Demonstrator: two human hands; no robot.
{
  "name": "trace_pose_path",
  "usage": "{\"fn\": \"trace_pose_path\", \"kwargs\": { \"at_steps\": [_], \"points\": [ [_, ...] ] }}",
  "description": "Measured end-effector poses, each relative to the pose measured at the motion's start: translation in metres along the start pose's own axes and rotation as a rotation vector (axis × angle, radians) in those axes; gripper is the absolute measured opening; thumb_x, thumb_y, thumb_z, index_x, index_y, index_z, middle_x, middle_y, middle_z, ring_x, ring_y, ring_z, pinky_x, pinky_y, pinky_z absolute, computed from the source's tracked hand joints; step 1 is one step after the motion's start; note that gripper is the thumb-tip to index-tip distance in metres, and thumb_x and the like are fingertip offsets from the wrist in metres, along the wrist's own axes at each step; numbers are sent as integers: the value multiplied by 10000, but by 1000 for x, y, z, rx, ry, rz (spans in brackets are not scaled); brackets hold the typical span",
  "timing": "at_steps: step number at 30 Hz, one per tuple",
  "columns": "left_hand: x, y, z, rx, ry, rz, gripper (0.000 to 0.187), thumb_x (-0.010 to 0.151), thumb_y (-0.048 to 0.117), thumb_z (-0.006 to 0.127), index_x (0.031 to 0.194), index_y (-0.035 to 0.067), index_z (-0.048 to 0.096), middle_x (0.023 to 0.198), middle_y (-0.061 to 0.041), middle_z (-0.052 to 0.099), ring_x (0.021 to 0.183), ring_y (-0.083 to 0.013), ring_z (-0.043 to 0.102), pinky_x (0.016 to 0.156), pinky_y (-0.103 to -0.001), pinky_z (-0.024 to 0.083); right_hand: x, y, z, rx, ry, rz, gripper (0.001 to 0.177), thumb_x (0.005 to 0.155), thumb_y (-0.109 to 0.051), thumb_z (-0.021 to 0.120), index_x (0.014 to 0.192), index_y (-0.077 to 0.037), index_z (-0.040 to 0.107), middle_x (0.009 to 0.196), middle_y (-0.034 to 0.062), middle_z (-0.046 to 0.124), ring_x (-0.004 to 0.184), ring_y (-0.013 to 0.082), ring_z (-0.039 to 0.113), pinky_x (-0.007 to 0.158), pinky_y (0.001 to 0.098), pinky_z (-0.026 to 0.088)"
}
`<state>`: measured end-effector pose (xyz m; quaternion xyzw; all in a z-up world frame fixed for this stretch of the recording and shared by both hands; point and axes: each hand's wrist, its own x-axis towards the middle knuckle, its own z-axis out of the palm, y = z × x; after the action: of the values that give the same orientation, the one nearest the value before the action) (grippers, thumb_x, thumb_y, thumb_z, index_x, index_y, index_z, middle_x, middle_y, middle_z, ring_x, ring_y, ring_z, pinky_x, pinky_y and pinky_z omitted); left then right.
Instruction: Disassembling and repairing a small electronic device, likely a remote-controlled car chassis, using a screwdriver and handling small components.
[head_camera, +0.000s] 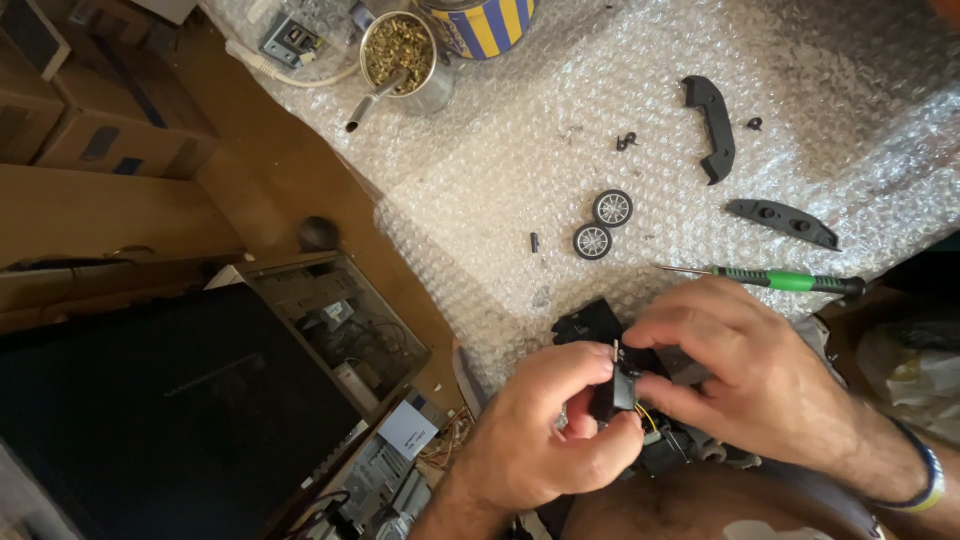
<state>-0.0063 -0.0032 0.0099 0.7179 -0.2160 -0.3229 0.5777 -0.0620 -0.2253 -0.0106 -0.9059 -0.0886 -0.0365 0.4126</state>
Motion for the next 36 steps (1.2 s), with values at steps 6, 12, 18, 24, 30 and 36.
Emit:
{"fn": "trace_pose_path", "kwargs": {
  "at_steps": [6, 12, 18, 24, 30, 36],
  "points": [
    [19, 32, -3, 182, -44, 200, 186, 816, 87, 689, 901, 17, 540, 681, -38, 478, 393, -158, 362, 413, -316, 361, 1, -2, -6, 69, -26, -19, 187, 876, -275, 747, 997, -135, 714, 954, 18, 698, 887, 209, 669, 810, 346, 535],
    [23, 36, -8, 170, -117, 102, 147, 826, 162, 603, 817, 71, 488, 594, 8, 368, 487, -188, 362, 518, -387, 320, 3, -3, -8, 79, -32, -29, 183, 886, -281, 732, 993, -135, 711, 937, 18, 706, 867, 215, 674, 791, 352, 540],
    [7, -20, -17, 202, 77, 560, 251, 977, -115, 509, 1162, 54, 502, 1294, -261, 595, 1059, -311, 655, 809, -354, 543, -4, 22, -26, -188, 44, -35, 229, 846, -338, 762, 1009, -177, 762, 942, -10, 773, 841, 145, 724, 737, 290, 612],
    [11, -19, -13, 74, 160, 466, 333, 929, -102, 488, 1198, 78, 411, 1231, -207, 608, 1169, -342, 616, 1037, -477, 490, 8, 18, -46, -570, 118, -35, 178, 948, -252, 811, 1096, -154, 797, 1047, 42, 736, 901, 260, 684, 849, 379, 571],
    [11, -20, -14, -178, 151, 403, 289, 969, -82, 469, 1196, 76, 386, 1248, -254, 576, 1187, -332, 580, 1038, -419, 495, 13, 15, -50, -664, 88, -93, 205, 950, -303, 826, 1082, -147, 814, 1036, 33, 766, 855, 214, 694, 812, 345, 574],
    [11, -20, -14, -223, 148, 354, 302, 949, -52, 514, 1195, 60, 379, 1237, -257, 582, 1149, -310, 581, 1039, -412, 504, 3, 18, -42, -651, 81, -101, 249, 961, -332, 800, 1136, -155, 788, 1070, 32, 729, 907, 238, 692, 872, 368, 573]
  ]
}}
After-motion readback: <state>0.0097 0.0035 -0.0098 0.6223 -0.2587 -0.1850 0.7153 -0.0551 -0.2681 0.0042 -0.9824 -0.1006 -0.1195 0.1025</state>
